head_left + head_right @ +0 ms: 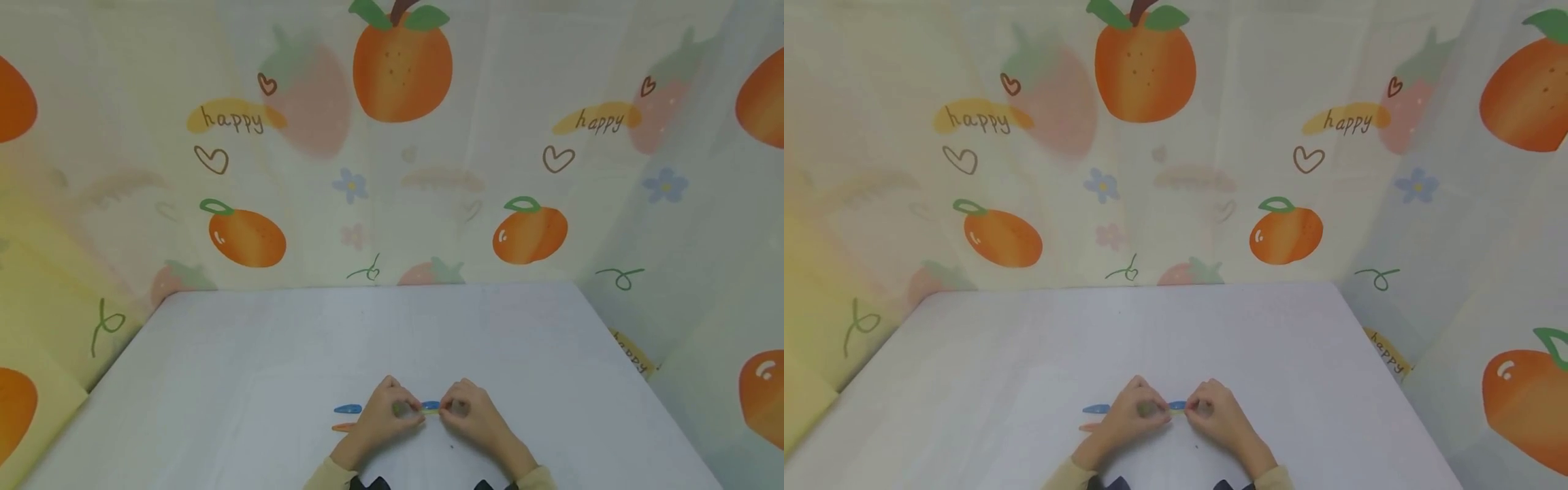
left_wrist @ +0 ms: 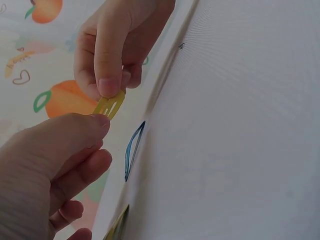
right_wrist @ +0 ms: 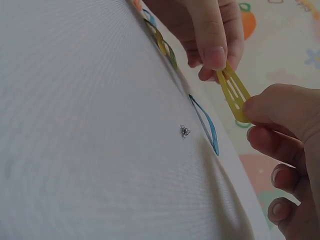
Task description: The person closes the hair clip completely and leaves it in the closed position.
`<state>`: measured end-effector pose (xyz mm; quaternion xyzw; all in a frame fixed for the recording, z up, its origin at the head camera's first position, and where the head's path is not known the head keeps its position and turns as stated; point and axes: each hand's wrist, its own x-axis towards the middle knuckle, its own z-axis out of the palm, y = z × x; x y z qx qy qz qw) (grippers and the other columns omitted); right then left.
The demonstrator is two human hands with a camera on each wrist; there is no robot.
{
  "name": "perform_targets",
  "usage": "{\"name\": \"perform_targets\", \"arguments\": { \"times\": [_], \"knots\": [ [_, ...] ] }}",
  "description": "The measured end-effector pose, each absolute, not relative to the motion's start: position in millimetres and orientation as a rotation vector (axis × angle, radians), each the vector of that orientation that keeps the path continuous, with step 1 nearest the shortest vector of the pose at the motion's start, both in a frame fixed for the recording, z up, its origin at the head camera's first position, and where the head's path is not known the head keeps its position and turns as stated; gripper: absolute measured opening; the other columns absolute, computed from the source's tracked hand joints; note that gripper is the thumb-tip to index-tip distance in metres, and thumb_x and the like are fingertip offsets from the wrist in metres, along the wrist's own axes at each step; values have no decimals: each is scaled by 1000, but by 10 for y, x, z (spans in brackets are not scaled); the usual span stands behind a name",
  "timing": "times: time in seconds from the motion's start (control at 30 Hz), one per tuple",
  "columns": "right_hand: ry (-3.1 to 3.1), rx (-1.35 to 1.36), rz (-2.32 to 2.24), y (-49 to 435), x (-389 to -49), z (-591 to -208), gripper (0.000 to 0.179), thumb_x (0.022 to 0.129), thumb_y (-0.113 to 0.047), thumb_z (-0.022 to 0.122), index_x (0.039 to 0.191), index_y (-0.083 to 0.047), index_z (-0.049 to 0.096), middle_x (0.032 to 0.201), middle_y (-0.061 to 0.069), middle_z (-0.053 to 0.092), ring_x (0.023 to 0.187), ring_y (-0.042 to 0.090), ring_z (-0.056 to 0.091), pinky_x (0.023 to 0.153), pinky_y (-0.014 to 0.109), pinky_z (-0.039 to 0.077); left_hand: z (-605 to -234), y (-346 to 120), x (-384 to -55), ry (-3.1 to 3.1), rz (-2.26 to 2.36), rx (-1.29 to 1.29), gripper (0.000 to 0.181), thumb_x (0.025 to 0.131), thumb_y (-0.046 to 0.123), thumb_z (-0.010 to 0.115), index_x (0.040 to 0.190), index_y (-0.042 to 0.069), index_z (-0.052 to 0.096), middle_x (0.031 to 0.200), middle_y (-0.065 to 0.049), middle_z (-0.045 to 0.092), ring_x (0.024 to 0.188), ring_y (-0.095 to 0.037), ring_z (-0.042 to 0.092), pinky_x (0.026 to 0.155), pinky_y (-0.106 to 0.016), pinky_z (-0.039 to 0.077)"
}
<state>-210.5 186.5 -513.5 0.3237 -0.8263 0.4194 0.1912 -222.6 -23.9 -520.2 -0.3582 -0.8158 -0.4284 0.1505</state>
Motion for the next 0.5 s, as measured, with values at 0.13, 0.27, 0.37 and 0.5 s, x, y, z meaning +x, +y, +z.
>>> {"name": "perform_targets", "arguments": {
  "times": [0.13,0.27,0.37,0.5],
  "knots": [
    [-2338,950,1184,1860,-2119,-5172,16,69,-4,71,74,-18,64,77,-13,59,70,4,46,61,24,41,-5200,-248,-2213,-2342,-1249,-1030,12,67,14,78,75,13,69,72,11,50,68,-4,36,59,-16,33],
    [-2345,973,1167,1864,-2130,-5181,12,72,-7,70,75,-17,65,76,-13,60,70,4,46,61,23,41,-5197,-242,-2218,-2355,-1273,-1028,11,68,14,78,75,14,69,72,11,50,68,-5,37,59,-16,34],
    [-2349,979,1173,1868,-2132,-5171,11,74,-8,70,74,-17,65,77,-14,60,70,3,47,62,23,41,-5194,-240,-2224,-2377,-1310,-1038,9,70,14,76,75,14,69,73,12,50,69,-4,38,59,-16,34],
    [-2334,1019,1197,1875,-2134,-5162,6,77,-10,69,75,-16,66,77,-10,62,71,5,48,62,23,41,-5194,-242,-2233,-2392,-1330,-1078,6,74,15,73,76,12,68,76,12,49,71,-3,39,60,-16,36]
  ]
}}
